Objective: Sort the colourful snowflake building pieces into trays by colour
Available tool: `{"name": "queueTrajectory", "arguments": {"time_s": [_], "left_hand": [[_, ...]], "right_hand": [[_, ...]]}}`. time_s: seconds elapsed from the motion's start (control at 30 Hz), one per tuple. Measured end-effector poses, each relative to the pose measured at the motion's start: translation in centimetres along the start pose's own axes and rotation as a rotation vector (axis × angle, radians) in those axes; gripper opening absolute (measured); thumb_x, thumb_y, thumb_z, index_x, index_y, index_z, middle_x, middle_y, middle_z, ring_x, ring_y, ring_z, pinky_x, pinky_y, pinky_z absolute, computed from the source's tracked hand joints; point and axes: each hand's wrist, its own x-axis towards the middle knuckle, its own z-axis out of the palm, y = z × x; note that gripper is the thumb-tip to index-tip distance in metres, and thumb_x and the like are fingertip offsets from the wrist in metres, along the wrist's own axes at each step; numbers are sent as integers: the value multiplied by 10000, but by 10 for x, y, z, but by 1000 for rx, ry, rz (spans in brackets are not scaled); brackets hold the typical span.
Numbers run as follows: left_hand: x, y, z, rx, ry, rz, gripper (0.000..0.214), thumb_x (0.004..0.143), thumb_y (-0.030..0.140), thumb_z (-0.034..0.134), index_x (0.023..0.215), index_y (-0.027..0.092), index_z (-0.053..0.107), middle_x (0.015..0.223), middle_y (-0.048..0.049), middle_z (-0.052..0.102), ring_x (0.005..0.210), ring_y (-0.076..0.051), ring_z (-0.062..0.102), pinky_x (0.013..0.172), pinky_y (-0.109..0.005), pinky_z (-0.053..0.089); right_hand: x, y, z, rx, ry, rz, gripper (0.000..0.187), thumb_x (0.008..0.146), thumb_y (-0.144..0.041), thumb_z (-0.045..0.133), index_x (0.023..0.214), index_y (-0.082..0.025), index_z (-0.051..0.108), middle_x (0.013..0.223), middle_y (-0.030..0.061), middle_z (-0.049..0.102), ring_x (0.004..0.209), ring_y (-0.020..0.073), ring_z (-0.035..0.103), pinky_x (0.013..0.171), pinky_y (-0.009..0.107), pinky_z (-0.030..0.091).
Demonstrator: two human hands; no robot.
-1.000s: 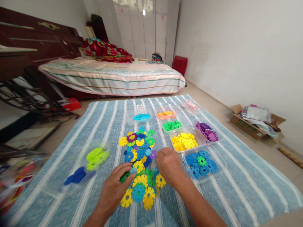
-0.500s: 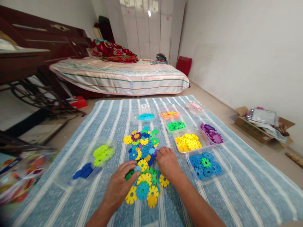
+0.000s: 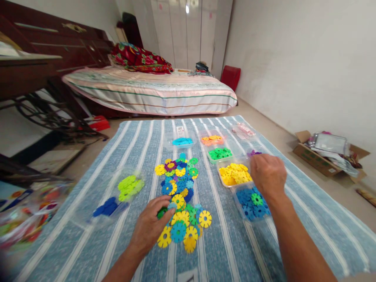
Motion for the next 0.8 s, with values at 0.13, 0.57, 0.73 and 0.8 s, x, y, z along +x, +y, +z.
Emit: {"name": "queueTrajectory", "arguments": {"time_s": [0.13,0.57,0.73,0.8], "left_hand": [[0,0,0,2,-7,0,112,794,322,592,787,215,626,989,-63,692,948,-216,644,858,-369,528],[-2,2,0,-22,-31,-37,128,797,324,588,732,214,597,995,-66,688,970,-221,632,865,-384,516],[-1,1,1,-28,-28,-42,123,800,321,583,739,214,598,999,-67,685,979,-221,632,878,-388,512],[-1,0,1,-30,-28,-40,123,801,326,583,754,215,604,1004,-68,683,982,-221,632,875,-387,513]], "right_hand": [[3,11,-3,-9,-29,127,319,893,-298,458,725,-145,683,688,102,649,635,202,550,592,302,343],[-92,-125,-44,541,-796,-127,160,829,-199,593,962,-147,665,1120,121,629,1065,275,564,928,396,458],[-94,-120,-42,569,-817,-83,134,819,-192,612,936,-154,666,1084,103,637,1020,255,576,911,377,468],[-95,-121,-41,566,-809,-68,114,819,-199,620,914,-158,669,1061,97,644,1002,251,583,898,368,472]]}}
